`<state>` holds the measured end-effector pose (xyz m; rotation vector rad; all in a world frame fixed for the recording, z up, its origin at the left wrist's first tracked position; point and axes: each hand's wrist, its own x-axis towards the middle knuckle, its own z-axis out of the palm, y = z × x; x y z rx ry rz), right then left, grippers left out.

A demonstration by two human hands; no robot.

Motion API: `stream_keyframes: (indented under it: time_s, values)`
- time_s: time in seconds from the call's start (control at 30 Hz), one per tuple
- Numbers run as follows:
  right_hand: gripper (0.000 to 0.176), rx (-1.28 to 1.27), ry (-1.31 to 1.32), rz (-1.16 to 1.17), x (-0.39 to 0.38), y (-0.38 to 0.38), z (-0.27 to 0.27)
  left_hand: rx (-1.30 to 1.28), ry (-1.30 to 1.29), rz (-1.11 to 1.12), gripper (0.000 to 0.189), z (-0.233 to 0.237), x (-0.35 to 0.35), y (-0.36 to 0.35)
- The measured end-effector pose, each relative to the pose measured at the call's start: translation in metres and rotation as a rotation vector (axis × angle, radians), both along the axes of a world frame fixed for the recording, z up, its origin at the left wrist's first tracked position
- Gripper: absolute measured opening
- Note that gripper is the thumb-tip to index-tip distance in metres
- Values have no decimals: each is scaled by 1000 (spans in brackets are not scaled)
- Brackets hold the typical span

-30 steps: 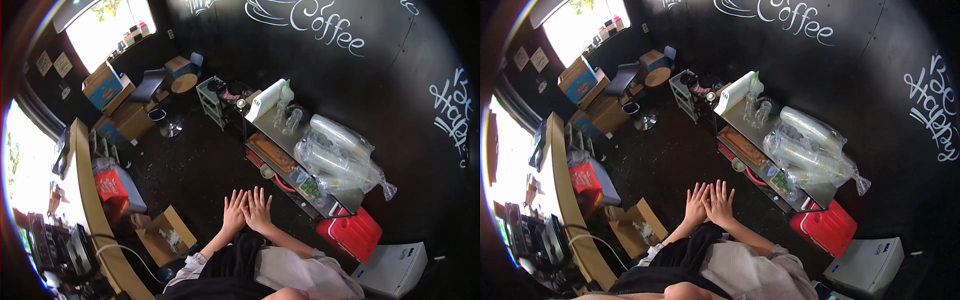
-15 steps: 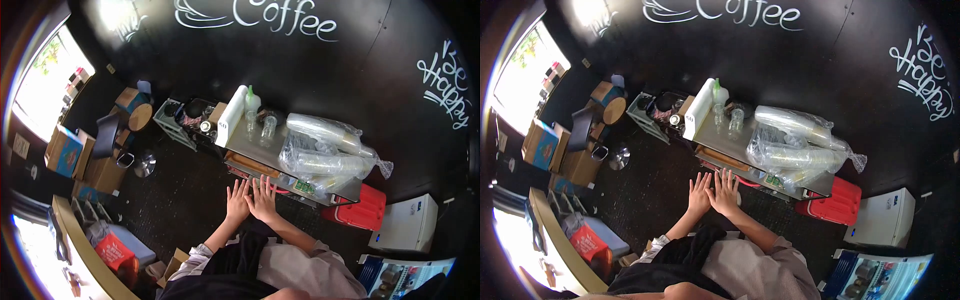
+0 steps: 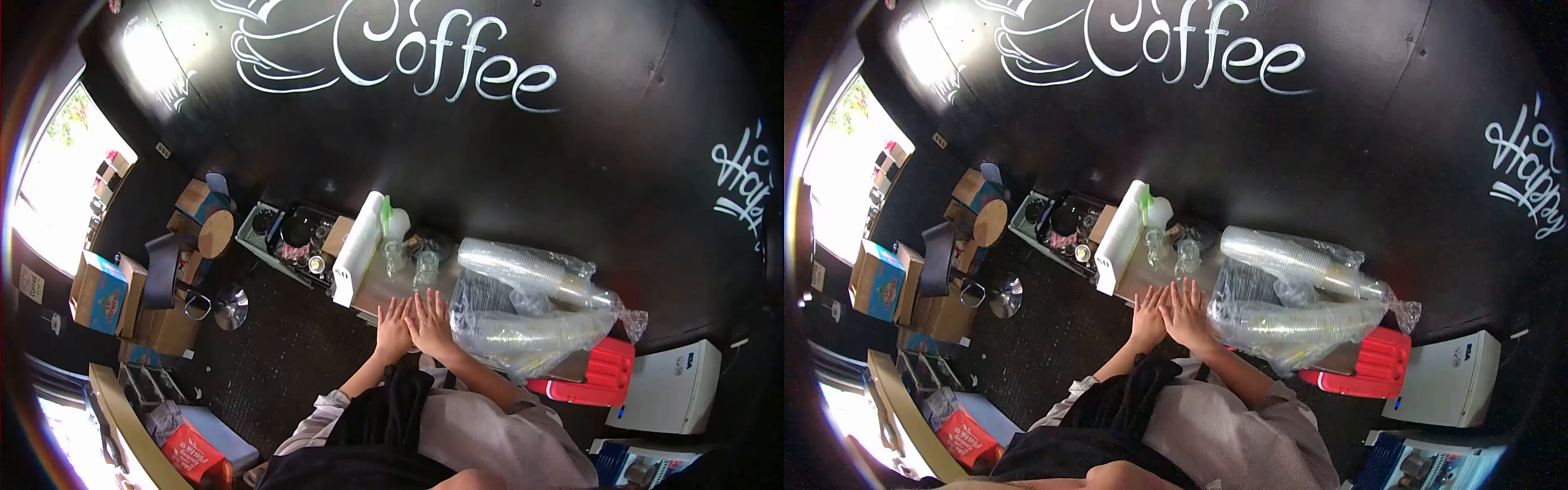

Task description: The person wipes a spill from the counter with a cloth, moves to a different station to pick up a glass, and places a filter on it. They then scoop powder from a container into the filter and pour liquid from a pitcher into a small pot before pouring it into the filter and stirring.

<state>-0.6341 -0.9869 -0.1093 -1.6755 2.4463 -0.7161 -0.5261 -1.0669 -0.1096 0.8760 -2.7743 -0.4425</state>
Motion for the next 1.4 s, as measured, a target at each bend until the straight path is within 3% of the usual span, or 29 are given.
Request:
stream_keyframes:
  time_s: [0.4,0.53,0.63,0.77,0.87,1.03,1.07,1.1,1.17,1.2,1.23,1.3,1.33,1.37,1.4]
  values:
    - [80,133,39,34,-97,-94,-38,141,-89,162,49,-55,-67,-68]
    - [65,127,27,37,-117,-121,-51,302,-186,168,44,-75,-67,-75]
    - [69,255,-19,74,-132,-133,-57,425,-212,166,43,-86,-58,-75]
    - [74,216,66,73,-132,-130,-97,465,-258,155,44,-92,-53,-73]
    - [71,188,20,41,-131,-121,-91,490,-222,118,43,-92,-51,-72]
    - [68,118,-403,-188,-125,-90,-24,502,-204,121,43,-104,-43,-84]
    - [69,-64,-275,-162,-126,-82,-31,524,-157,116,42,-125,-40,-91]
    - [69,-67,-266,-178,-129,-76,-27,523,-153,97,42,-129,-37,-98]
    - [69,61,-943,-313,-134,-65,-11,881,138,95,44,-132,-35,-110]
    - [68,36,-1081,-376,-128,-58,13,1071,294,172,48,-128,-40,-113]
    - [68,22,-1076,-396,-127,-51,14,1074,288,147,48,-125,-40,-116]
    - [69,-115,-1435,-443,-121,-37,17,1194,386,192,54,-104,-44,-124]
    - [57,-205,-1610,-501,-109,-28,24,1243,372,183,58,-90,-46,-127]
    - [57,-222,-1607,-509,-102,-23,31,1243,366,167,58,-75,-49,-130]
    - [52,-226,-1789,-455,-97,-18,36,1322,404,43,61,-62,-52,-133]
